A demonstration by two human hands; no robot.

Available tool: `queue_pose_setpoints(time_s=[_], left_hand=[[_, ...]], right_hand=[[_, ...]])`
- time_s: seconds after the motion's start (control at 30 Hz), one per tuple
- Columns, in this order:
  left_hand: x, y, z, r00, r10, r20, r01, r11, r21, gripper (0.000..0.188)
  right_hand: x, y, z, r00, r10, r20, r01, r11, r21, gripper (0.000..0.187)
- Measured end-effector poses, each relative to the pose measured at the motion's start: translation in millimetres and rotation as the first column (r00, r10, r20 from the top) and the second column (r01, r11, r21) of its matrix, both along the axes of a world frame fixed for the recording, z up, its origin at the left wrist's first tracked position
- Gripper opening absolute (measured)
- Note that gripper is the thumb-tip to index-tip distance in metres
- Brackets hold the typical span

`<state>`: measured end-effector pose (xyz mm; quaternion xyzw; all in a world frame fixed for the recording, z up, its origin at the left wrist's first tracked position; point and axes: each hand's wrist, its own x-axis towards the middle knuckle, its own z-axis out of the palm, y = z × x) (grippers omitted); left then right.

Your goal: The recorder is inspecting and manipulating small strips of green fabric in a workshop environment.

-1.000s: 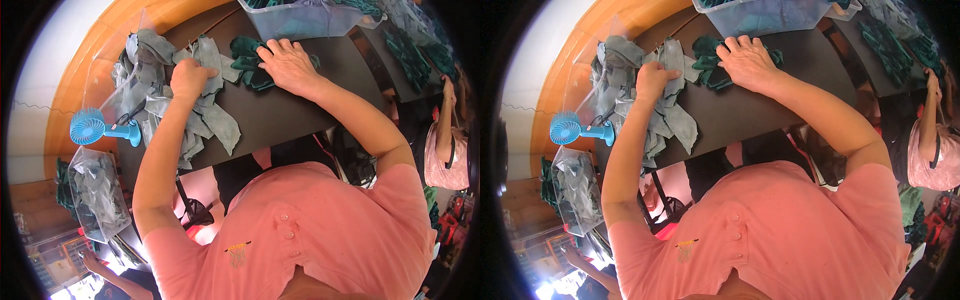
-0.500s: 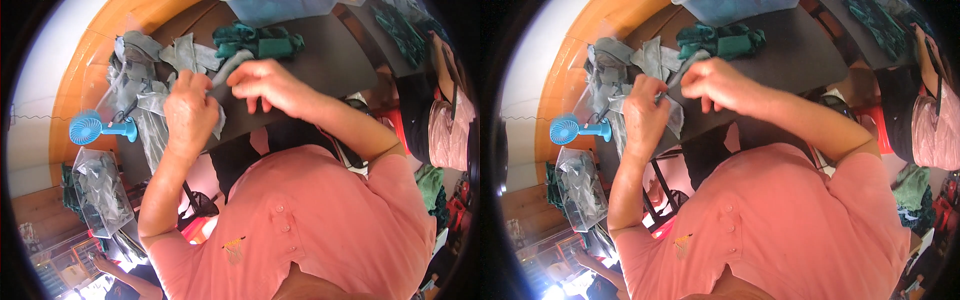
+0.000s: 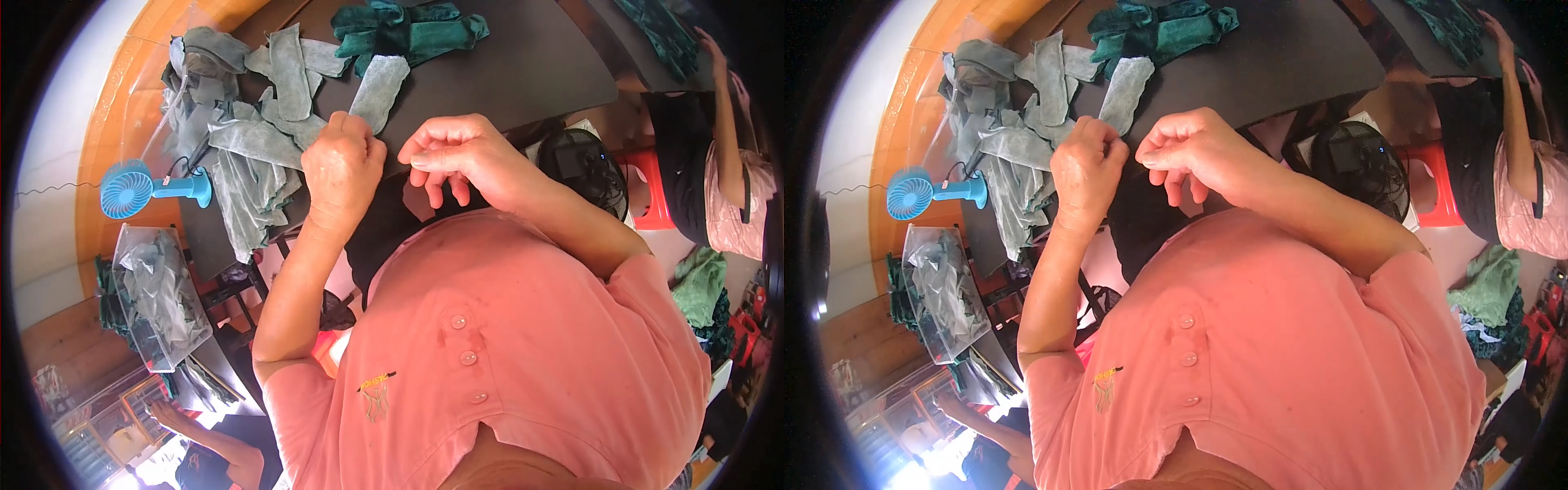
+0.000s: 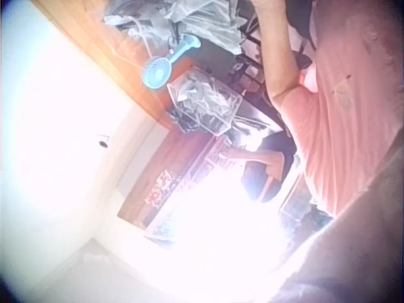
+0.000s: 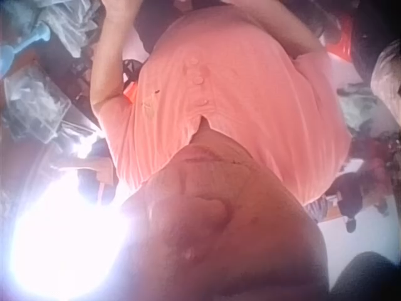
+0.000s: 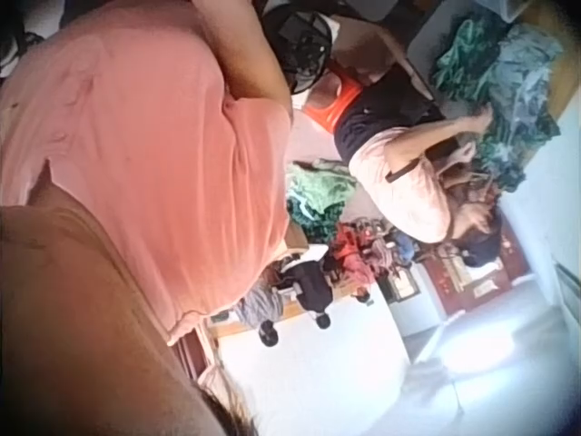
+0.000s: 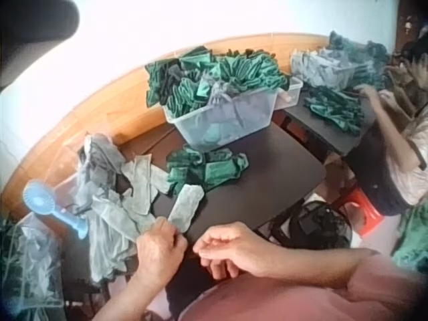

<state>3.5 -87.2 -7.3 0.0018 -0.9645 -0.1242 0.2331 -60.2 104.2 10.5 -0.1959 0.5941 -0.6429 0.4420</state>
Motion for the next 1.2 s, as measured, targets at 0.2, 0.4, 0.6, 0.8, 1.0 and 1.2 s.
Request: queue_pose_setpoints(time_s=[0.2,0.4,0.6,0.8,1.0,1.2], left_hand=[[8,1,8,1.000,-0.001,0.000,0.001,0.913,0.408,0.009],[13,25,24,0.997,-0.081,0.017,0.041,0.666,0.745,0.004],[22,24,21,0.999,-0.049,0.024,-0.006,0.326,0.945,0.003],[18,29,16,0.999,-0.014,-0.039,0.040,0.104,0.994,0.003],[18,31,13,0.994,-0.026,-0.108,0.109,0.396,0.912,0.005],[14,29,11,0.996,-0.034,-0.079,0.081,0.067,0.994,0.013]], right_hand=[[-2,-2,-3,0.992,-0.096,0.088,0.103,0.991,-0.081,0.027],[-15,-19,-11,0.986,-0.151,0.077,0.160,0.979,-0.123,0.020],[-14,-29,-7,0.980,-0.196,0.018,0.196,0.961,-0.197,0.014],[-16,-27,-10,0.970,-0.235,-0.062,0.216,0.951,-0.223,0.015],[-11,-24,-1,0.888,-0.260,-0.378,0.217,0.964,-0.154,0.014],[-15,-17,-5,0.710,-0.259,-0.654,0.233,0.964,-0.128,0.013]])
